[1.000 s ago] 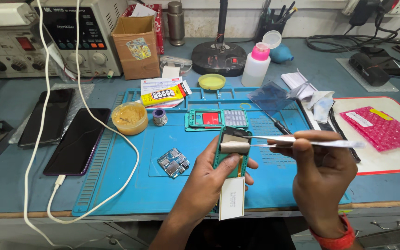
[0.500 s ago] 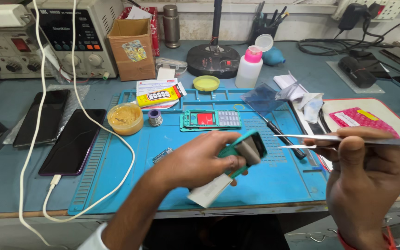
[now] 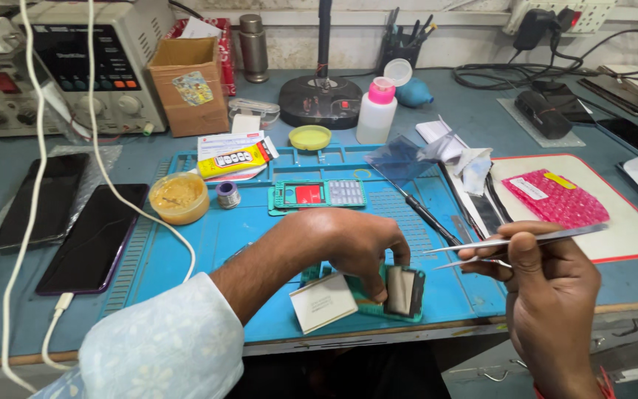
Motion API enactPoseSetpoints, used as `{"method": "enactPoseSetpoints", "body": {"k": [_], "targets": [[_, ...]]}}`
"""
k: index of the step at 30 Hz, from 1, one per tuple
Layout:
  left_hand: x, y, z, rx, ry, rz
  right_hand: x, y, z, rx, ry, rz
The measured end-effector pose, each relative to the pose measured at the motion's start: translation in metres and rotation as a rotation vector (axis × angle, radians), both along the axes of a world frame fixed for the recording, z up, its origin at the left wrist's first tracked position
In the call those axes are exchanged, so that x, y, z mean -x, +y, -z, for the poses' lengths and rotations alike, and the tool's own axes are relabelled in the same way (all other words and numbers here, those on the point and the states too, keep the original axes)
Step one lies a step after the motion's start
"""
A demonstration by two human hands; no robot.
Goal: The person repairs a teal keypad feature phone at a workbench. They pry the phone open with a spudger, use tweezers to lift out the battery and internal components, disconnect a flex cable from the circuit board, reposition the board and housing, and finally scoop flux paste from a container with a fingertip tool.
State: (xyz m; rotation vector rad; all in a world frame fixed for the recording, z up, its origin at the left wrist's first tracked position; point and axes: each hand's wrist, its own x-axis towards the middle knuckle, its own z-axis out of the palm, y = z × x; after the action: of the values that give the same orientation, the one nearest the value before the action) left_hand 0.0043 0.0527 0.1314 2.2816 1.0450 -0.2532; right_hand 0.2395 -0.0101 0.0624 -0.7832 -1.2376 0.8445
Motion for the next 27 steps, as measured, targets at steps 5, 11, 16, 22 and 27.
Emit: {"method": "enactPoseSetpoints", "body": {"k": [5,11,16,22,27], "targets": [[0.005,-0.021,0.008,-0.016,-0.061,-0.072,-0.003,-0.005,0.003,0.059,-0.033,0.024],[0.020,-0.066,0.014,-0.272,-0.319,-0.162,0.001,-0.012,-0.005,0.117,-0.140,0.114],[0.028,-0.077,0.020,-0.325,-0.478,-0.214,0.008,-0.012,-0.008,0.086,-0.168,0.064],[0.031,-0.079,0.028,-0.384,-0.596,-0.222,0.015,-0.014,0.005,-0.037,-0.258,-0.005],[0.031,-0.080,0.029,-0.377,-0.550,-0.267,0.016,-0.012,0.013,0.029,-0.448,0.046]]}}
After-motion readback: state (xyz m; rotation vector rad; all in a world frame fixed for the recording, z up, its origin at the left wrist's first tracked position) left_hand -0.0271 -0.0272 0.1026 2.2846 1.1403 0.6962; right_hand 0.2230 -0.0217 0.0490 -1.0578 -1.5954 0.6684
